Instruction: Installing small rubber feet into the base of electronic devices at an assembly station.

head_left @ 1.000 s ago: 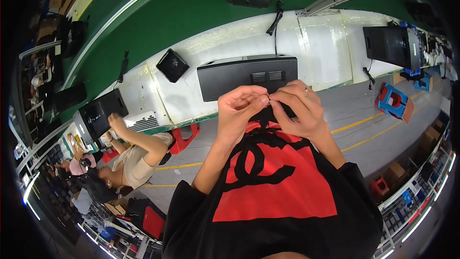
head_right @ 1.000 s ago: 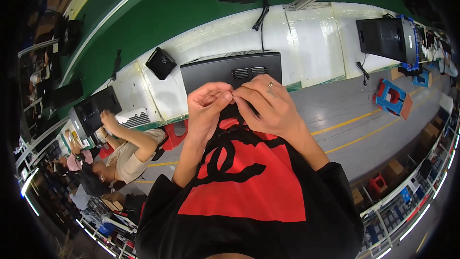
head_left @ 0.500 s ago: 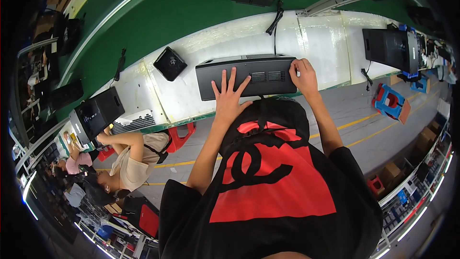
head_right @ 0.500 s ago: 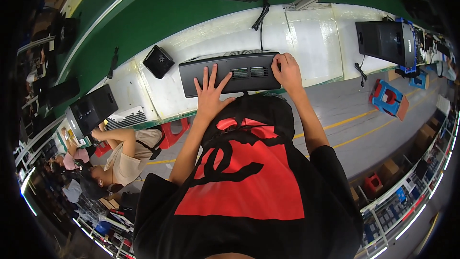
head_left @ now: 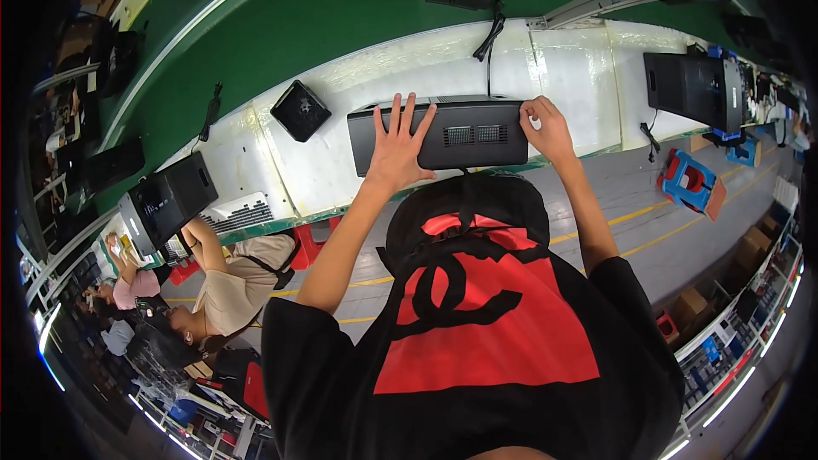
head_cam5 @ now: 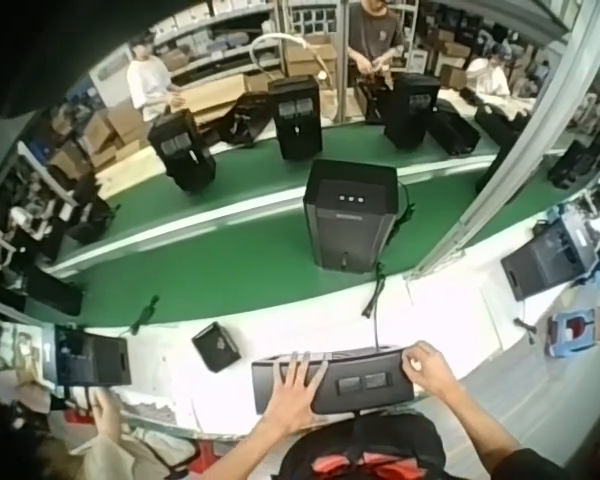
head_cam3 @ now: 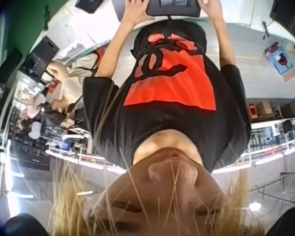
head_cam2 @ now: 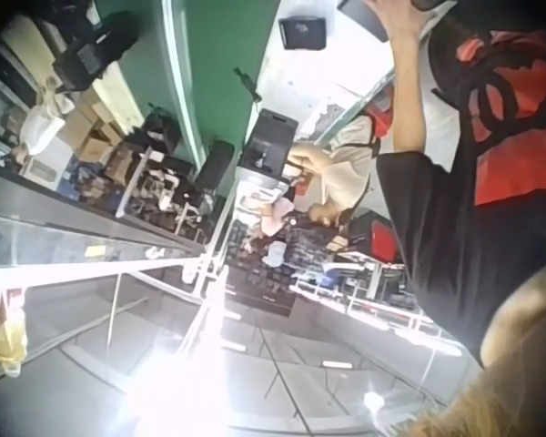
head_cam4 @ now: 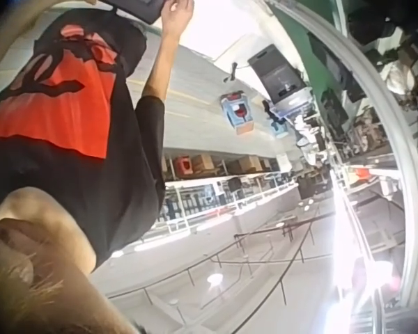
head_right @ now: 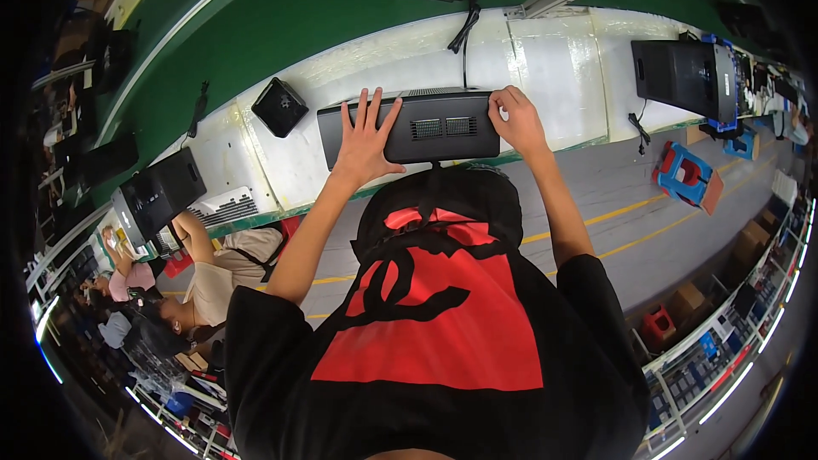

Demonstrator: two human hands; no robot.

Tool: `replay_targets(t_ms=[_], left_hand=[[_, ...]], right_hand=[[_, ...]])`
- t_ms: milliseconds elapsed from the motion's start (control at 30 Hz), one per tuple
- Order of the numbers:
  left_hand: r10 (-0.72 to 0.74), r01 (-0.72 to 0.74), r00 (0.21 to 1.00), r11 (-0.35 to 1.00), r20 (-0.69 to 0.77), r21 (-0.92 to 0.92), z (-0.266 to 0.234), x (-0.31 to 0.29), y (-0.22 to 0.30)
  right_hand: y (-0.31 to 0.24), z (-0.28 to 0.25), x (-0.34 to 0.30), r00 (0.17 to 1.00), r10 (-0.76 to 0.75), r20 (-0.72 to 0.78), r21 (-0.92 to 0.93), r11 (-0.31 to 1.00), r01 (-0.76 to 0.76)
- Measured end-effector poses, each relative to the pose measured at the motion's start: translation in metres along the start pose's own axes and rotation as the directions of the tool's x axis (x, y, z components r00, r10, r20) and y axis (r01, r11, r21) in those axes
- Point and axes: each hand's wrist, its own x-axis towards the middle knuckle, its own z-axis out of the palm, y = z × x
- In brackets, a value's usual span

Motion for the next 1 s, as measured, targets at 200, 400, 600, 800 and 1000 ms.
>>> replay_targets(t_ms=[200, 400, 600, 800, 1000], left_hand=[[0.065, -0.068, 0.997, 0.994, 0.035, 0.087, 0.003, 0.001, 0.006], [-0.007, 0.009, 1.0, 0.998, -0.028, 0.065, 0.012, -0.01, 0.016], [-0.002, 0.003, 1.0, 0.999, -0.015, 0.032, 0.01, -0.008, 0.013], [-0.022, 0.022, 1.0, 0.995, -0.005, 0.092, 0.011, -0.014, 0.021], [-0.032, 0.033, 0.999, 0.997, -0.016, 0.071, 0.011, -0.015, 0.019]], right_hand=[[0.002, 0.005, -0.004, 0.965, 0.256, -0.062, 0.186, 0.953, -0.241], [-0.011, 0.008, 0.001, 0.994, 0.106, -0.024, -0.191, 0.976, -0.108], [-0.013, 0.003, 0.001, 0.999, 0.036, 0.022, -0.268, 0.963, -0.029], [-0.012, 0.004, -0.002, 0.998, -0.007, 0.057, -0.284, 0.958, 0.023], [0.005, -0.008, 0.009, 0.985, -0.073, 0.158, -0.042, 0.996, 0.081]])
